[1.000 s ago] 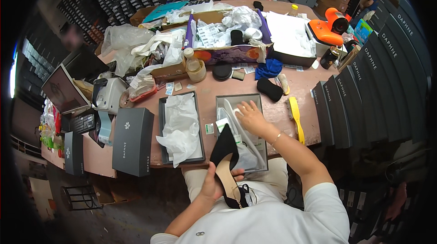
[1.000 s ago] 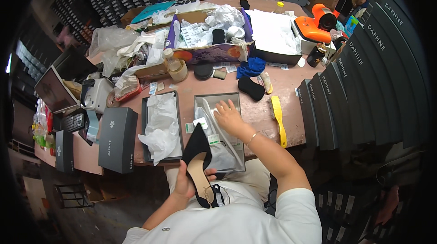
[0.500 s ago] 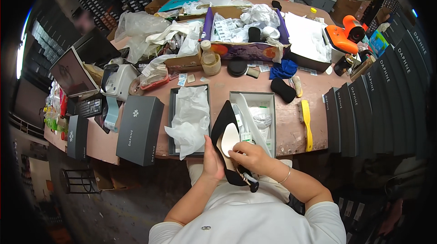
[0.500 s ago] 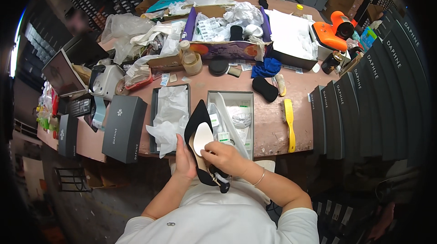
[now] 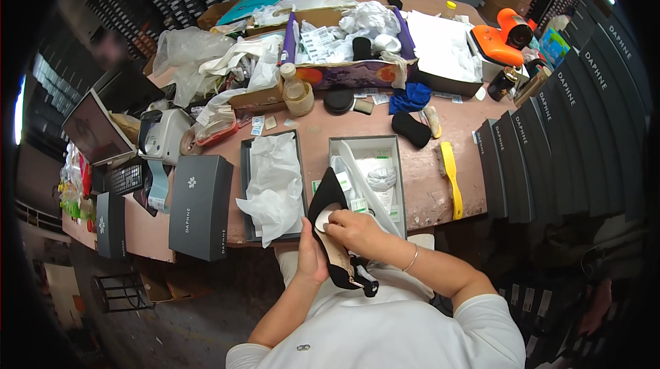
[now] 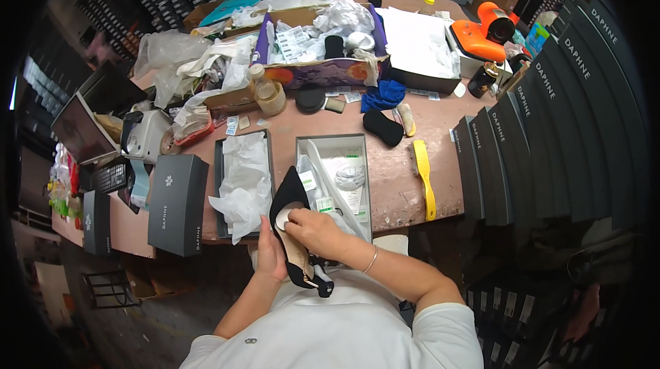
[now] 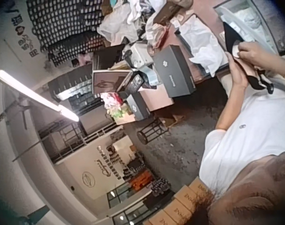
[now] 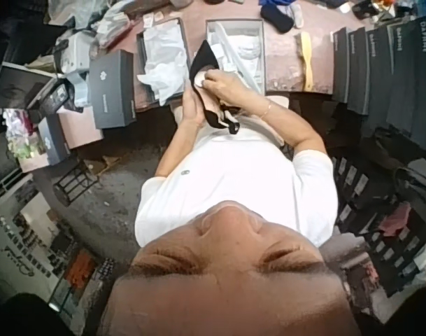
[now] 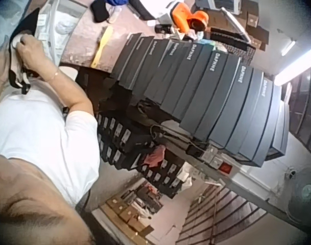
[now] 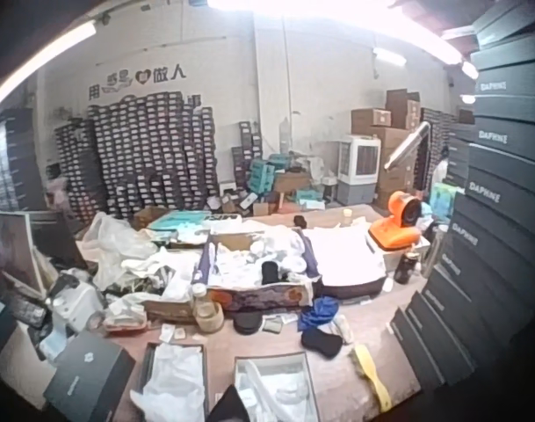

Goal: Inspect shoes, wrap them in protective paper, and pack them into shoeboxes.

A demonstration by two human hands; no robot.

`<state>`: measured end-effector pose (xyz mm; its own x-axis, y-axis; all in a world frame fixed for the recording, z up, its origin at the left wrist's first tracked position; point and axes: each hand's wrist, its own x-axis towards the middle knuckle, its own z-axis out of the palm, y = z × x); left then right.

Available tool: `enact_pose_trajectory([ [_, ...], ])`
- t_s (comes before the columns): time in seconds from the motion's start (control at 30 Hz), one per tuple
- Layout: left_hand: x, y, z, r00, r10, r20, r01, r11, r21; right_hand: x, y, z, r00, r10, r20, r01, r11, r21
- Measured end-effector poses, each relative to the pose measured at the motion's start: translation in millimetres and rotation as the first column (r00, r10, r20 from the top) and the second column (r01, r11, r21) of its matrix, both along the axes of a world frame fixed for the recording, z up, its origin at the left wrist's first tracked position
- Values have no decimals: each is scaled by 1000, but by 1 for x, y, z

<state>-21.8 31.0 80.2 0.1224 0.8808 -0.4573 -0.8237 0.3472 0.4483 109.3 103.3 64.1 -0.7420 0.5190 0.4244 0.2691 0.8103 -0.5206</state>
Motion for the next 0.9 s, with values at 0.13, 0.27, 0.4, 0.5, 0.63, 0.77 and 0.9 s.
enact_pose_trajectory([
  [0.13, 9, 0, -16, 998, 6, 63, 0, 996, -87, -5, 32, 9, 993, 10, 116, 14, 979, -204],
  [0.27, -9, -6, -26, 998, -28, -59, 16, 982, -188, 38, 88, 21, 947, -278, 162, 316, 901, -298],
  [0.4, -19, 0, -30, 998, -51, -27, 46, 986, -163, 67, 127, -77, 750, -356, 557, 163, 916, 366],
  [0.5, -18, 2, -32, 998, -14, 60, 19, 997, -77, 64, 125, -78, 712, -387, 586, 155, 901, 406],
  [0.63, -16, 1, -18, 999, 9, 40, -4, 993, -114, 53, 96, 32, 875, -432, 218, 452, 891, -50],
  [0.77, 2, 8, -3, 999, 37, 4, -37, 999, -18, 7, 28, 39, 991, -105, 84, 109, 993, -50],
  [0.9, 11, -1, -17, 994, 13, -107, -11, 1000, 17, -12, 23, 5, 974, -202, -102, 211, 974, 88],
])
